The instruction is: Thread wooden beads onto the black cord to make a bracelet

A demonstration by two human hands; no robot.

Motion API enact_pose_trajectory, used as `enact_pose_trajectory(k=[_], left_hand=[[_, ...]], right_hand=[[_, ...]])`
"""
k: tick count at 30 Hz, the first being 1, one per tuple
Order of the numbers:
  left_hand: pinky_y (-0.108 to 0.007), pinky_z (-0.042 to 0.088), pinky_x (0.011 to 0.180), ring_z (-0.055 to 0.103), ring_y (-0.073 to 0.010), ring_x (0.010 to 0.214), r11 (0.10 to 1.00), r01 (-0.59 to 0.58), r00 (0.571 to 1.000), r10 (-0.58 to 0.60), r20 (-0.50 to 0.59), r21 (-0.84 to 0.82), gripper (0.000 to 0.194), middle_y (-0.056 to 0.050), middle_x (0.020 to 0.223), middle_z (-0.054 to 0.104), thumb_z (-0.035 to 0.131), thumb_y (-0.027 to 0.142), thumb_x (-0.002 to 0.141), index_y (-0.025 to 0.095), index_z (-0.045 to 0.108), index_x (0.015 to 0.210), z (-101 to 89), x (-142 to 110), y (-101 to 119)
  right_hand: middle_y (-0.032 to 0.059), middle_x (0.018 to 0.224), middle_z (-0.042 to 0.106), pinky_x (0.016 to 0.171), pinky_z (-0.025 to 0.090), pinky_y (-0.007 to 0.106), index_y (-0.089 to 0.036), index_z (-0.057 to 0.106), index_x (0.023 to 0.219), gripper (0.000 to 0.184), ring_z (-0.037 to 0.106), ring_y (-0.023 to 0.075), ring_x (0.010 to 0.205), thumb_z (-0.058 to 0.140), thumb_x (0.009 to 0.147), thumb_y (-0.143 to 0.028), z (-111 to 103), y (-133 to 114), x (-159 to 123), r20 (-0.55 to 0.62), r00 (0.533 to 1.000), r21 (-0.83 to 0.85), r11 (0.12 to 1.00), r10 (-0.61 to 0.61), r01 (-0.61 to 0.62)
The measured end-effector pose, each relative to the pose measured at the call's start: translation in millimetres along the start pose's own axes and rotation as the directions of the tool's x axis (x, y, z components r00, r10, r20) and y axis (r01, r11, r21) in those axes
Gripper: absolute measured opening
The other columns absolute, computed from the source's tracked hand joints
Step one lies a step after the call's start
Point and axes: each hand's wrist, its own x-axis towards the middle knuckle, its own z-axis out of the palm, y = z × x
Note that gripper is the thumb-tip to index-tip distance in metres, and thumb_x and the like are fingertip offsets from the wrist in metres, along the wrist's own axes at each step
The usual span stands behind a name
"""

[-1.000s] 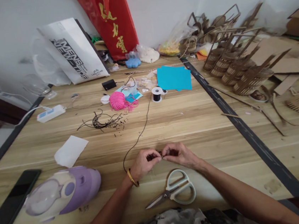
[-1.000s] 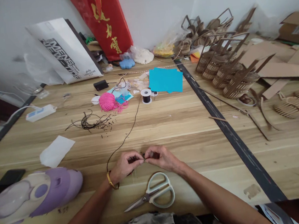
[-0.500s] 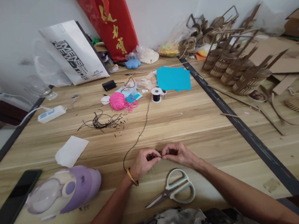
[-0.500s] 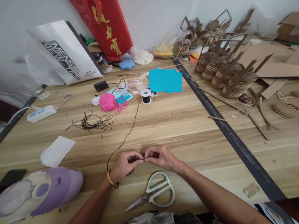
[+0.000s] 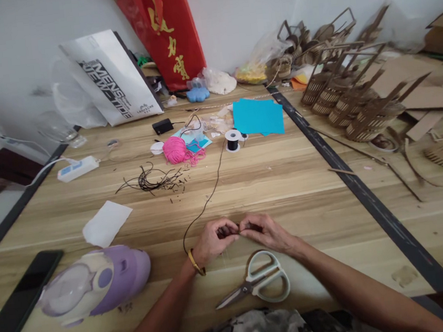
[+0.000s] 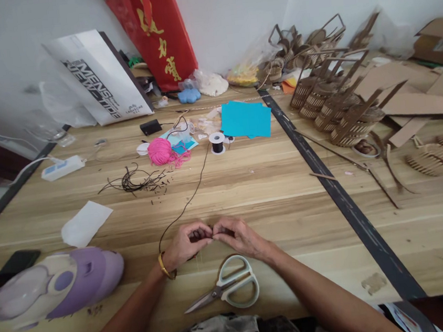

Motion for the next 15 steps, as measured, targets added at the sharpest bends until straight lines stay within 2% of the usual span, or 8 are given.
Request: enact_pose_trajectory(k=[9, 15], left_hand=[[-0.021, 0.042, 0.06, 0.053, -0.0109, 0.063, 0.998, -0.06, 0.998, 0.06, -0.033, 0.006, 0.009, -0.003, 0.069, 0.064, 0.069, 0.021, 0.07, 0.012, 0.067, 0.073, 3.2, -0.2, -2.1], [-0.023, 0.042, 0.063, 0.056, -0.0129, 0.066, 0.989, -0.145, 0.988, 0.147, -0.055, 0.04, 0.01, -0.005, 0.07, 0.064, 0.067, 0.022, 0.075, 0.012, 0.068, 0.072, 3.1, -0.5, -1.4]], right_hand=[[0.0034, 0.076, 0.057, 0.066, 0.04, 0.025, -0.016, 0.06, 0.081, 0.025, 0.052, 0.0146, 0.072, 0.053, 0.09, -0.038, 1.3, -1.6, 1.8, -0.013, 0.998, -0.018, 0.998, -0.059, 0.058], [0.0027, 0.076, 0.055, 0.065, 0.039, 0.025, -0.017, 0.059, 0.083, 0.026, 0.051, 0.0143, 0.072, 0.053, 0.09, -0.04, 2.5, -0.6, 1.0, -0.013, 1.0, 0.033, 0.999, -0.025, 0.026]])
